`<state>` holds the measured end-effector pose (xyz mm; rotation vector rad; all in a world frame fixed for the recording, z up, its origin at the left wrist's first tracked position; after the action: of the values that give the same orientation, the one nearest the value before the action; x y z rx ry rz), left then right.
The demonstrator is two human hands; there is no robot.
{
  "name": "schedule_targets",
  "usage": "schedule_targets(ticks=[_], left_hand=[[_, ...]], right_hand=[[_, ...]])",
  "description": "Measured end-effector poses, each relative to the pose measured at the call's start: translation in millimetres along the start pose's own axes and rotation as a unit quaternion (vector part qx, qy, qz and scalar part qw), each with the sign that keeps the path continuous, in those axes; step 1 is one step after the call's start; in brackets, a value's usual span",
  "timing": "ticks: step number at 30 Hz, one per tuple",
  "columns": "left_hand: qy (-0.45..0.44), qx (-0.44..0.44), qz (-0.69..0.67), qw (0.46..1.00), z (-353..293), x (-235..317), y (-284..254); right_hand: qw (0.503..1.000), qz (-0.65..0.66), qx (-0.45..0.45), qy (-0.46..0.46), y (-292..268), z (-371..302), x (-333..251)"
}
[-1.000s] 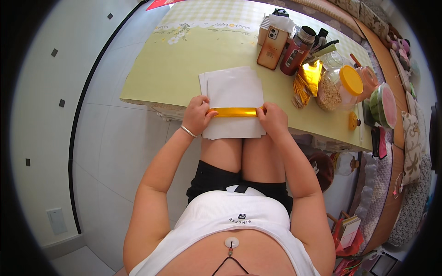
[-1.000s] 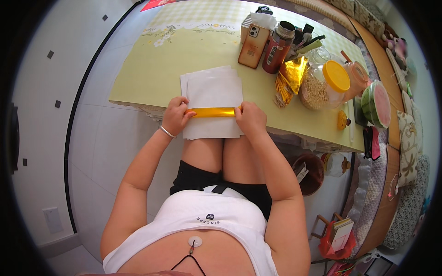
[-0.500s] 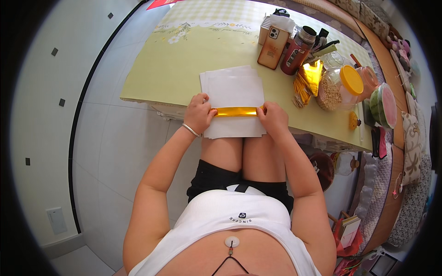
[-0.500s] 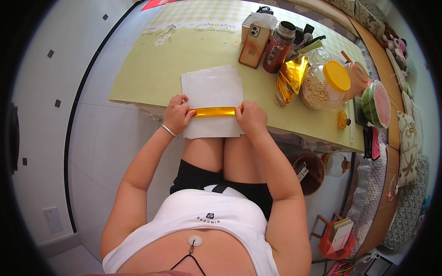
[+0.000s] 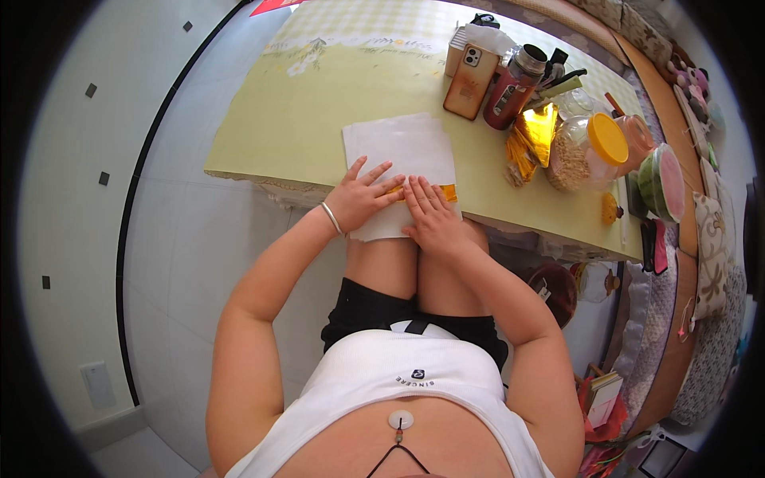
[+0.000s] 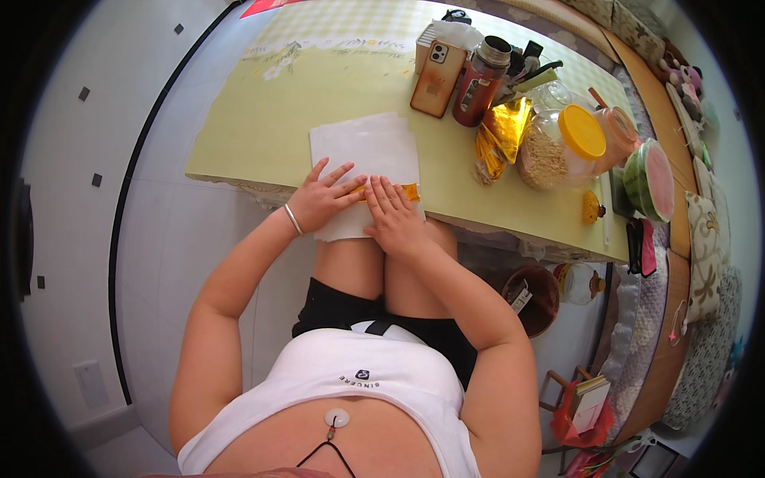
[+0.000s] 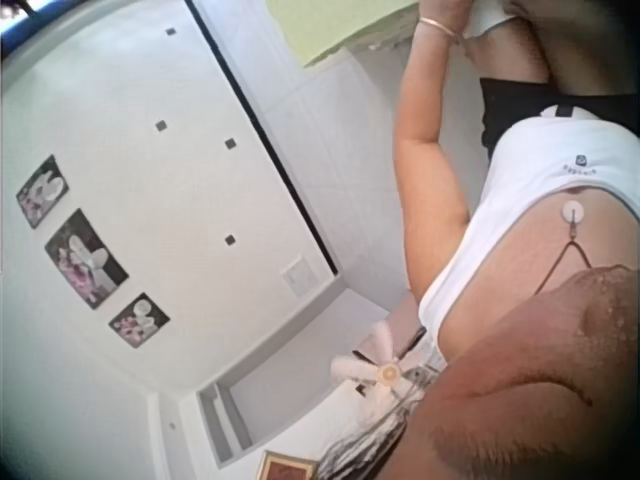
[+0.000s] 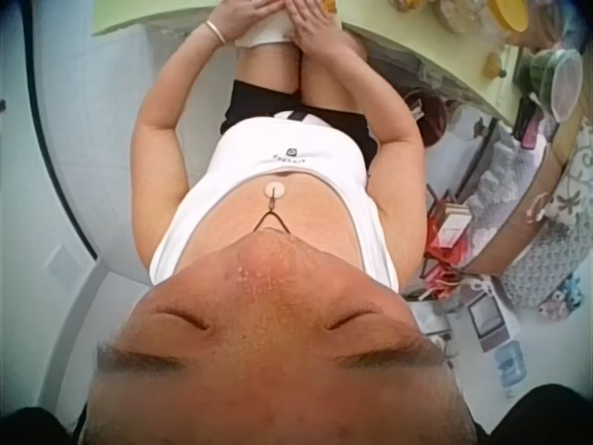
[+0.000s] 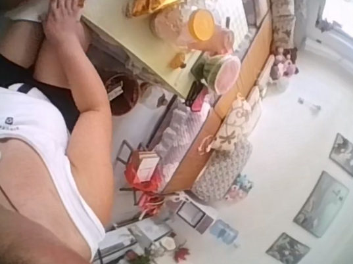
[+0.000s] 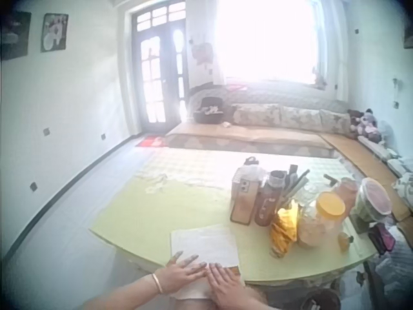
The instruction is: The person sits on the floor and folds multiple sheets of yellow paper into smaller rectangular shapes. They handle the sheets one by one, folding them in half and then again to create a compact stack.
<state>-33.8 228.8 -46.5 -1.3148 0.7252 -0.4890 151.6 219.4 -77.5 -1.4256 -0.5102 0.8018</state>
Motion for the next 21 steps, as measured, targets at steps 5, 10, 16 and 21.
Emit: schedule_targets(ticks=[5,10,16,21], left_hand=[[-0.075,0.007,0.000,0.997,-41.6,-35.3,4.5],[-0.100,0.063,-0.134,0.984,-15.9,4.3,-19.9],[-0.183,-0.085,-0.162,0.966,-9.7,41.1,13.7],[-0.241,-0.059,-0.156,0.956,-39.1,41.2,17.4]], right_hand=[[0.999,-0.010,-0.017,0.037,-4.6,-7.7,17.2],[0.997,-0.011,-0.016,0.073,-8.2,-3.6,15.6],[0.998,0.010,-0.023,0.057,-13.1,-11.0,28.2],[0.997,-0.071,0.022,0.015,-12.5,-14.1,45.3]])
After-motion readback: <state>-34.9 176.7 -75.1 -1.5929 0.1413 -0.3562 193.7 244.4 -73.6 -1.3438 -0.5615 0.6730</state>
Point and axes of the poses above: each hand's wrist, its own z-axis towards the middle knuckle, its own y-axis out of the palm, x = y × z, the point moved 4 cm from there along z, towards the middle knuckle, and after that the axes turned 9 degrees about -x, right-handed, at the moved point
